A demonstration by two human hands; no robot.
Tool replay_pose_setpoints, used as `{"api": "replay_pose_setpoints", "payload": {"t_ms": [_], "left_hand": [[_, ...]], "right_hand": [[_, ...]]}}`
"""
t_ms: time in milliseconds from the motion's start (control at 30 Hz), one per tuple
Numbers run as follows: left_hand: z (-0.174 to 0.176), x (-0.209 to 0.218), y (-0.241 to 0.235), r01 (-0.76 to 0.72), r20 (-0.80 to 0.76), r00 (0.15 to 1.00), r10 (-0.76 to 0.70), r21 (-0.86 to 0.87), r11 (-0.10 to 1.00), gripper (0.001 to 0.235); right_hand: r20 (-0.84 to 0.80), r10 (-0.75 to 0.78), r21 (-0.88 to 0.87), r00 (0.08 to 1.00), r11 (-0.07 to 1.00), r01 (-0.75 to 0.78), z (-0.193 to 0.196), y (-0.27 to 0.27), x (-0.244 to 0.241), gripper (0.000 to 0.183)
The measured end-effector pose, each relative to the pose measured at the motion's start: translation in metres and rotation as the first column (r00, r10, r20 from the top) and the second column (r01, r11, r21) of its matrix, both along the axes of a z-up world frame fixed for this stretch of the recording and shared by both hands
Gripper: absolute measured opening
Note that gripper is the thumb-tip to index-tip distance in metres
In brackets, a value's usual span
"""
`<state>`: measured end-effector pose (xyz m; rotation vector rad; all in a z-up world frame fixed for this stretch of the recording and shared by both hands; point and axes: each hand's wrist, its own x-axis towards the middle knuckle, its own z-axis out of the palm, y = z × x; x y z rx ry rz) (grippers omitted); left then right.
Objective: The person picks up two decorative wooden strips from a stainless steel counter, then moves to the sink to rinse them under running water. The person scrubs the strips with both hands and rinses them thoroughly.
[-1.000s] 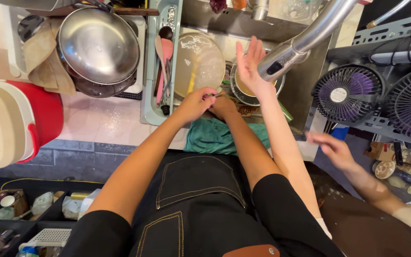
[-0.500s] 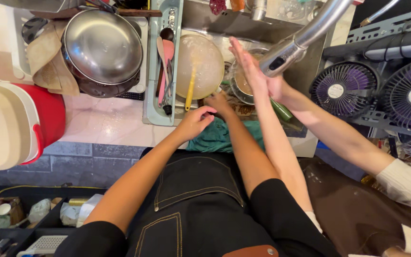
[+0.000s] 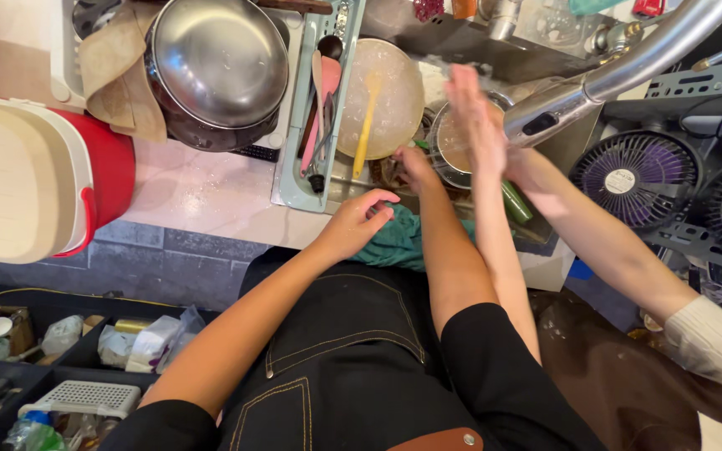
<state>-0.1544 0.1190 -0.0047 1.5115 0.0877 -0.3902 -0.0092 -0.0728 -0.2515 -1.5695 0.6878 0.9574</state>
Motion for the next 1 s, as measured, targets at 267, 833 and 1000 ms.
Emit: {"api": "replay_pose_setpoints", "payload": {"t_ms": [267, 833, 1000], "left_hand": [[-0.01, -0.008, 0.001, 0.014, -0.006, 1.0, -0.014, -0.021, 1.0, 0.027], [-0.034, -0.015, -0.002, 0.049, 0.02, 0.999, -0.049, -0.014, 0.999, 0.026], [-0.033, 0.033, -0.013, 0.091, 0.106, 0.987, -0.12, 0.243, 0.966, 0.026]], "right_hand": [[0.063, 0.798, -0.497, 0.599, 0.546, -0.674, 0.032, -0.009, -0.024, 0.055], [0.586, 0.599, -0.52, 0.546, 0.795, -0.314, 0.051, -0.043, -0.036, 0.022], [0.708, 0.223, -0.229, 0.67, 0.97, -0.081, 0.073, -0.055, -0.037, 0.025]]}}
